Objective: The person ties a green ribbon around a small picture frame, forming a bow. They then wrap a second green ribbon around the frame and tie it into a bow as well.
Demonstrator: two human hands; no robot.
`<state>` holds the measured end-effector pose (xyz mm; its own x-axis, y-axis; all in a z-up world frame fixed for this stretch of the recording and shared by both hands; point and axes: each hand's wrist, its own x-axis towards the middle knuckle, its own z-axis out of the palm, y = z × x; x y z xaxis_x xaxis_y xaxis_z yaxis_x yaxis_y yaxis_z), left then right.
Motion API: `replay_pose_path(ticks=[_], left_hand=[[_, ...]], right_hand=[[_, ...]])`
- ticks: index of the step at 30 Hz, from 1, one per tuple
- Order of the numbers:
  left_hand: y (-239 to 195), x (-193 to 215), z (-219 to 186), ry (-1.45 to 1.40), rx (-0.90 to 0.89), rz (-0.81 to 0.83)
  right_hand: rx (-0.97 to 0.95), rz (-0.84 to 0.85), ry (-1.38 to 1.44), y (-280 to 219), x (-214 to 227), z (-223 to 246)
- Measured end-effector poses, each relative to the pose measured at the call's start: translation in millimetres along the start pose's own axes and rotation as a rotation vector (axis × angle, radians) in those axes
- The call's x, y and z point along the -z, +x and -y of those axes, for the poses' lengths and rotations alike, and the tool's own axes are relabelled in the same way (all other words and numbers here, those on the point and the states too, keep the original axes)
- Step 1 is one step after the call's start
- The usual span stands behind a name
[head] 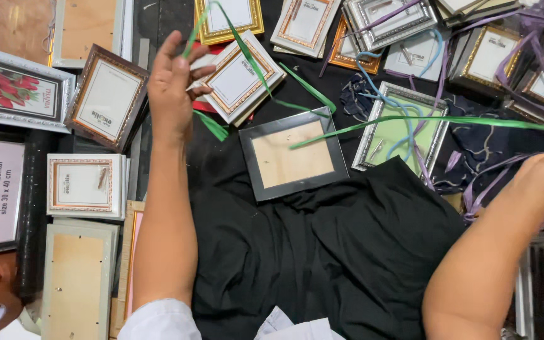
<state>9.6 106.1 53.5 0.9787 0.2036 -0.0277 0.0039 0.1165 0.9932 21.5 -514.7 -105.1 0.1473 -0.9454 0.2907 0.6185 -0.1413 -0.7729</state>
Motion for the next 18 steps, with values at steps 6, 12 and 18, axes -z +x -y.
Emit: replay_pose_path(ticks=[6, 12, 18], left_hand=[[6.7, 19.5, 6.2, -0.323, -0.002, -0.119], [7.0, 17.4, 1.9, -0.154, -0.05, -0.205], [-14.9, -7.7, -0.5, -0.003, -0.121, 0.105]], right_hand=[[-0.174, 0.179, -0.131, -0.2, 21.5, 14.9], [-0.166, 0.671, -1.329, -24.2, 28.9, 32.5], [0.006, 0.96, -1.548, -102.5, -45.7, 112.7]])
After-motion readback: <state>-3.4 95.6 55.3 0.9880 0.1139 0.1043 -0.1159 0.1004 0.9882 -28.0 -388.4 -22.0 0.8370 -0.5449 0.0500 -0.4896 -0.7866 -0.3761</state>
